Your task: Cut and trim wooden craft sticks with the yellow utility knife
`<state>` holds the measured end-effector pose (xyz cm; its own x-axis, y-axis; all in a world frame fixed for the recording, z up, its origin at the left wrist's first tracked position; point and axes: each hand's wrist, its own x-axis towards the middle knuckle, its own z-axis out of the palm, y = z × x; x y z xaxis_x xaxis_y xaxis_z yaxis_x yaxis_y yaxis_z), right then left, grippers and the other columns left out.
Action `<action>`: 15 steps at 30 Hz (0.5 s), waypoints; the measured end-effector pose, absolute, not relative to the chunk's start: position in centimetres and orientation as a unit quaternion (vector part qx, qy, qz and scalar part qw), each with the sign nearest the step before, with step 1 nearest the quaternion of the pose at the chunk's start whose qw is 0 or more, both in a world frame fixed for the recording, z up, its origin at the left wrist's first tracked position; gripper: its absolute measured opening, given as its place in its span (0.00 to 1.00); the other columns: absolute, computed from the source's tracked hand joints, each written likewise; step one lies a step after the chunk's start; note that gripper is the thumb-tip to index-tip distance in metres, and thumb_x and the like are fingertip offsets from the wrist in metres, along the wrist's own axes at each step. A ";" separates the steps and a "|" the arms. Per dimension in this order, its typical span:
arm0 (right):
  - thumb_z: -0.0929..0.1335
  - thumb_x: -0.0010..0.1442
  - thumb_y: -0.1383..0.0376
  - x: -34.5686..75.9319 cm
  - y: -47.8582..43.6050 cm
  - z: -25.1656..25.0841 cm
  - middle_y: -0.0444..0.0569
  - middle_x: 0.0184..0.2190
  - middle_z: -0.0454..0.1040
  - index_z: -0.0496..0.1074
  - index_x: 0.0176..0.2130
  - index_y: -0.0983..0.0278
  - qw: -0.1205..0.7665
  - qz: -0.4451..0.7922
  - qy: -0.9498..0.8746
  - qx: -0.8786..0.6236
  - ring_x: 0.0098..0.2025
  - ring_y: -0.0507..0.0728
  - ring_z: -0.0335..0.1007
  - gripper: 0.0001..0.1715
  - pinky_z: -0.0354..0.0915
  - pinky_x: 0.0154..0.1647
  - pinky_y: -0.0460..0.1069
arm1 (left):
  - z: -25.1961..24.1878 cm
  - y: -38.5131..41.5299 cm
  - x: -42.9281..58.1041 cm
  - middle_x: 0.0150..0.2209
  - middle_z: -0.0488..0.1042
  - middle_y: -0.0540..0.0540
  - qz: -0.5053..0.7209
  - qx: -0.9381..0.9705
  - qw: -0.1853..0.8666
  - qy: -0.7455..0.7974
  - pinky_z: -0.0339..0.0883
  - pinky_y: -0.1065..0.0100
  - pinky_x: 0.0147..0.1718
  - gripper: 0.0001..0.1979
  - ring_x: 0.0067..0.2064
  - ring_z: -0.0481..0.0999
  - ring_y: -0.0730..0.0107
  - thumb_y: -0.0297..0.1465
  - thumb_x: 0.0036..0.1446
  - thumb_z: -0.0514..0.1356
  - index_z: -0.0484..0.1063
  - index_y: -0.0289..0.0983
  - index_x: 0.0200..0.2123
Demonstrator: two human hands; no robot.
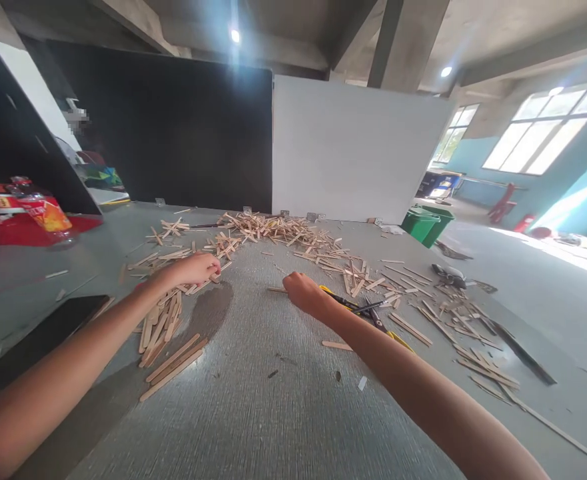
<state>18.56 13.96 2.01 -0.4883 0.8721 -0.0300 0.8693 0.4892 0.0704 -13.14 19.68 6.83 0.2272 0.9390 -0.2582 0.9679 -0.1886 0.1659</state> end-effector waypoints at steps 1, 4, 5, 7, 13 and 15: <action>0.71 0.71 0.60 18.2 14.6 2.1 0.51 0.46 0.79 0.76 0.49 0.67 0.033 0.024 0.860 0.508 0.44 0.58 0.79 0.13 0.76 0.47 0.57 | 6.9 19.6 -13.2 0.54 0.77 0.41 -0.047 0.771 0.146 0.618 0.78 0.55 0.47 0.16 0.49 0.80 0.59 0.38 0.71 0.63 0.74 0.36 0.56; 0.71 0.71 0.59 17.4 16.1 2.3 0.52 0.49 0.79 0.76 0.51 0.66 0.035 0.025 0.854 0.519 0.46 0.59 0.78 0.15 0.76 0.48 0.58 | 7.1 19.5 -13.3 0.54 0.77 0.41 -0.039 0.774 0.139 0.616 0.78 0.54 0.47 0.16 0.49 0.80 0.59 0.38 0.71 0.63 0.74 0.36 0.56; 0.71 0.71 0.59 17.3 16.5 2.3 0.52 0.49 0.78 0.76 0.52 0.66 0.035 0.025 0.851 0.523 0.47 0.60 0.78 0.15 0.76 0.48 0.58 | 7.2 19.4 -13.3 0.54 0.77 0.41 -0.035 0.775 0.136 0.616 0.78 0.54 0.47 0.16 0.49 0.80 0.59 0.37 0.71 0.64 0.74 0.36 0.56; 0.71 0.71 0.59 17.0 17.4 2.3 0.53 0.51 0.78 0.75 0.53 0.66 0.035 0.026 0.846 0.532 0.48 0.60 0.78 0.16 0.76 0.49 0.59 | 7.3 19.3 -13.3 0.55 0.77 0.41 -0.025 0.779 0.129 0.614 0.78 0.54 0.48 0.16 0.50 0.80 0.58 0.38 0.71 0.63 0.74 0.36 0.56; 0.71 0.71 0.58 16.2 19.3 2.3 0.54 0.51 0.78 0.75 0.54 0.66 0.033 0.020 0.834 0.550 0.47 0.60 0.78 0.18 0.76 0.47 0.58 | 7.6 18.9 -13.2 0.56 0.76 0.41 -0.019 0.790 0.105 0.604 0.77 0.53 0.50 0.16 0.52 0.79 0.58 0.37 0.71 0.63 0.74 0.37 0.57; 0.71 0.71 0.58 16.0 19.4 2.3 0.54 0.51 0.78 0.75 0.54 0.66 0.024 0.023 0.833 0.552 0.47 0.60 0.78 0.17 0.76 0.48 0.58 | 7.8 18.6 -13.2 0.57 0.75 0.40 -0.021 0.791 0.089 0.605 0.77 0.52 0.51 0.16 0.52 0.79 0.57 0.37 0.71 0.63 0.74 0.37 0.57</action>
